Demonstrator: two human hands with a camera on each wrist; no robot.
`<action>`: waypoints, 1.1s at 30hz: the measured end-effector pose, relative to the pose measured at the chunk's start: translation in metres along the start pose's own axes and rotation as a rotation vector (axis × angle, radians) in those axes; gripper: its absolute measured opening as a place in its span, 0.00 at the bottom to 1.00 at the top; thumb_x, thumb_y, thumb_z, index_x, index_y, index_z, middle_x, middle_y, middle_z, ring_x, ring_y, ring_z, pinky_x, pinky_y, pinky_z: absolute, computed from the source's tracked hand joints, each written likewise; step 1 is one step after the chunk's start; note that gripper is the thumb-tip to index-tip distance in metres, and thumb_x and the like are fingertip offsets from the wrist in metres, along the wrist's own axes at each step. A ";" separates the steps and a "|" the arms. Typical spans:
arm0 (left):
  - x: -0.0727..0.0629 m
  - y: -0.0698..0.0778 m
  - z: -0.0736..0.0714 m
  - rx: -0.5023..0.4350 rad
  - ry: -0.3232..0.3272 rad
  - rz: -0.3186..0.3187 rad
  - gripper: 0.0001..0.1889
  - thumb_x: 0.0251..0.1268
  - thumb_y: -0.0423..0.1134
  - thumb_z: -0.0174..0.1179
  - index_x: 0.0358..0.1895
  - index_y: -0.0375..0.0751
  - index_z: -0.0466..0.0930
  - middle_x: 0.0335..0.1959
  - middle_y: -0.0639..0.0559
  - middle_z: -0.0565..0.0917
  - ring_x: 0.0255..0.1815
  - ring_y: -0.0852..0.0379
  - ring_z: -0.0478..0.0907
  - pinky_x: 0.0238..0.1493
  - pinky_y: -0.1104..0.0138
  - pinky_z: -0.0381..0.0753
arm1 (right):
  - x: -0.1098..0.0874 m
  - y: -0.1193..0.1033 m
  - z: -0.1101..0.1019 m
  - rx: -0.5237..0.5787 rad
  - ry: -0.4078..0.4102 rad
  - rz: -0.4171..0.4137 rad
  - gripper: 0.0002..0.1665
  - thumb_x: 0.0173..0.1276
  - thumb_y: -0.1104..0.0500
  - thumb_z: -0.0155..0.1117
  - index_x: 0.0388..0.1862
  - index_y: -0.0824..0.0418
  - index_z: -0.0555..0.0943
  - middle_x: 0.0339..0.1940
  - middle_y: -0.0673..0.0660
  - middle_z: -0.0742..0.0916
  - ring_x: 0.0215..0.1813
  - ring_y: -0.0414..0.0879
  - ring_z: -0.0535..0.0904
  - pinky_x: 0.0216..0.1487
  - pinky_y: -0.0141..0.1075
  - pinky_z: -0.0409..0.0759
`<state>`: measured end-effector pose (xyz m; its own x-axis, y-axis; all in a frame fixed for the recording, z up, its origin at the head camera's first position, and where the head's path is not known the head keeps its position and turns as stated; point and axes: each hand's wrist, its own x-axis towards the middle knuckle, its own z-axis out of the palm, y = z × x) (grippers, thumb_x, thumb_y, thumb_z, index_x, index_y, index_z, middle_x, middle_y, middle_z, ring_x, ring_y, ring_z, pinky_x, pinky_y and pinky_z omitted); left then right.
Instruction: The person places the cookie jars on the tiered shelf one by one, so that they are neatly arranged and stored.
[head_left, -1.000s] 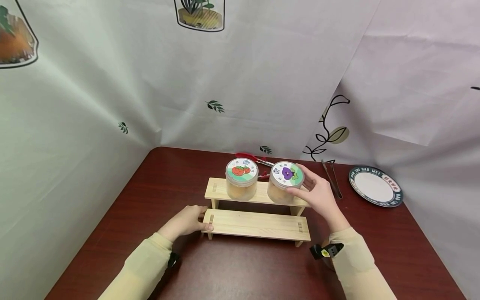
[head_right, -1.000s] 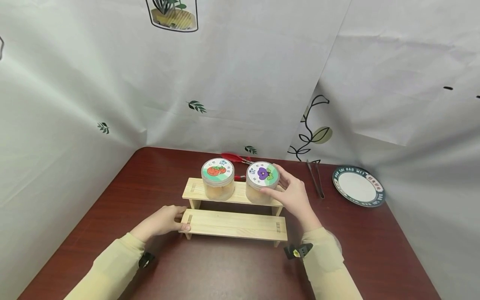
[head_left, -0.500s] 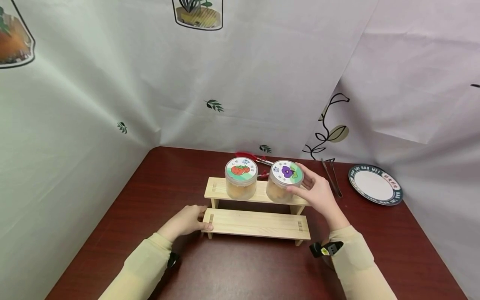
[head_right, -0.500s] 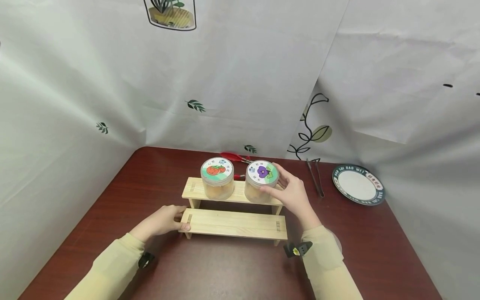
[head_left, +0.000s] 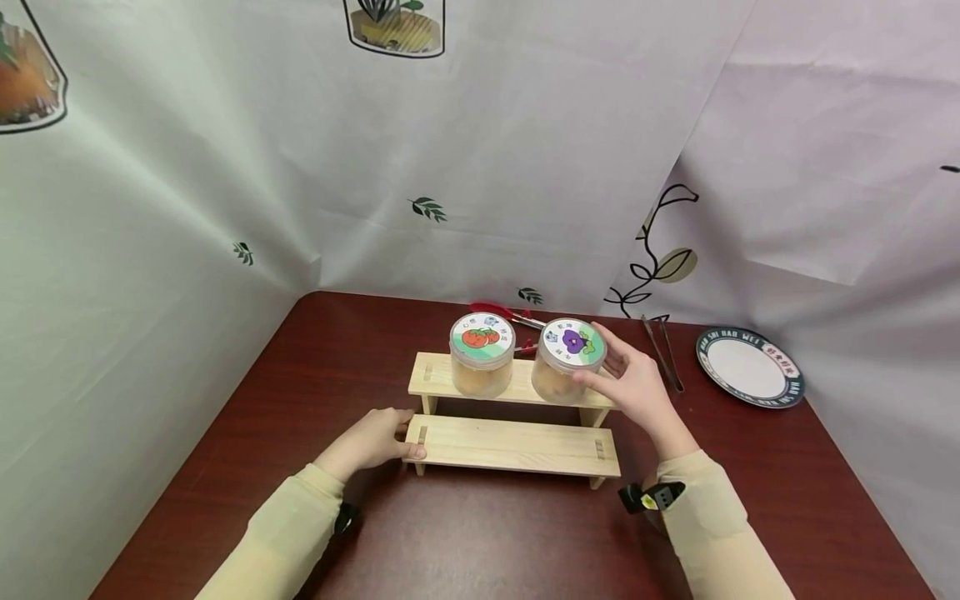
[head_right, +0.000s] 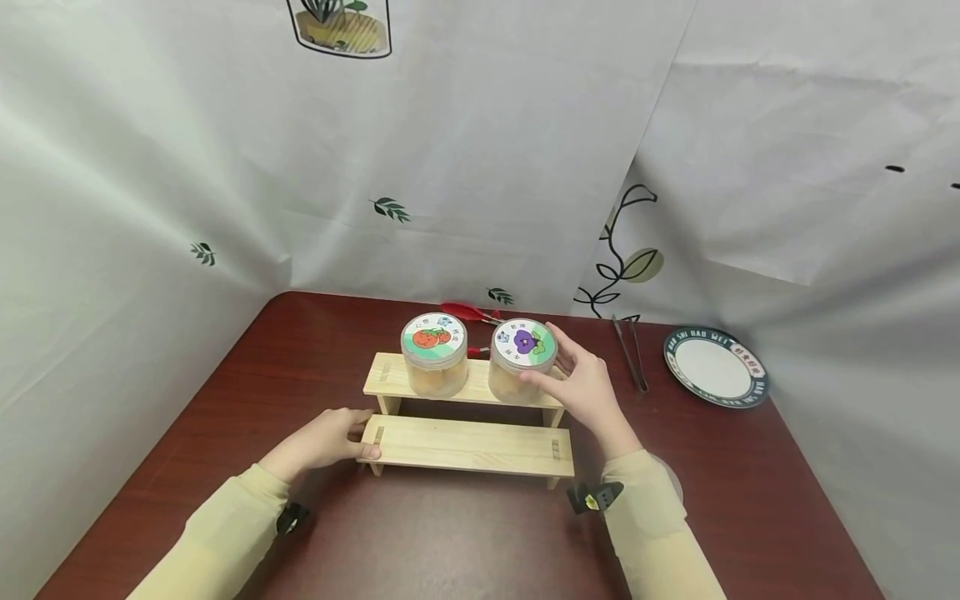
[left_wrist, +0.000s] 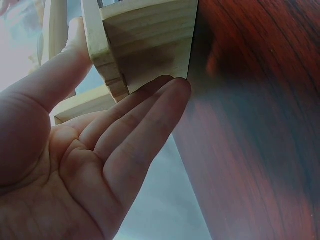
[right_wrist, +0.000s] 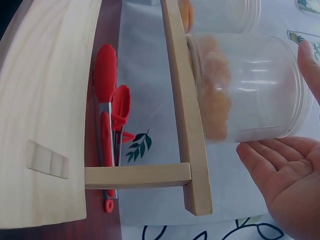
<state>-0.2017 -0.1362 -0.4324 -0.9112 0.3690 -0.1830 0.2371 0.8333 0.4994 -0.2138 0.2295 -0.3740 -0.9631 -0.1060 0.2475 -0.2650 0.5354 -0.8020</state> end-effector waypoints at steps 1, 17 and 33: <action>0.000 0.000 0.000 -0.001 0.000 0.000 0.33 0.50 0.47 0.71 0.55 0.26 0.75 0.45 0.39 0.84 0.47 0.48 0.81 0.48 0.56 0.77 | 0.000 0.000 0.000 -0.007 -0.001 -0.001 0.50 0.53 0.52 0.76 0.72 0.60 0.63 0.67 0.64 0.73 0.65 0.56 0.72 0.59 0.40 0.71; 0.001 -0.002 0.001 -0.016 0.011 0.006 0.36 0.50 0.47 0.71 0.57 0.22 0.73 0.48 0.35 0.83 0.50 0.45 0.80 0.51 0.54 0.77 | -0.014 0.004 -0.011 0.074 0.004 0.004 0.47 0.57 0.55 0.73 0.72 0.61 0.62 0.68 0.61 0.72 0.68 0.53 0.69 0.61 0.35 0.70; 0.002 -0.003 0.002 0.008 0.010 0.013 0.35 0.51 0.46 0.71 0.57 0.23 0.73 0.50 0.34 0.82 0.52 0.44 0.79 0.52 0.53 0.76 | -0.043 0.011 -0.033 0.073 0.091 -0.082 0.43 0.58 0.62 0.71 0.71 0.59 0.64 0.67 0.64 0.73 0.62 0.27 0.70 0.55 0.21 0.70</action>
<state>-0.2031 -0.1367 -0.4359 -0.9115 0.3754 -0.1679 0.2514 0.8318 0.4949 -0.1740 0.2676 -0.3749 -0.9306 -0.0683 0.3597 -0.3487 0.4650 -0.8138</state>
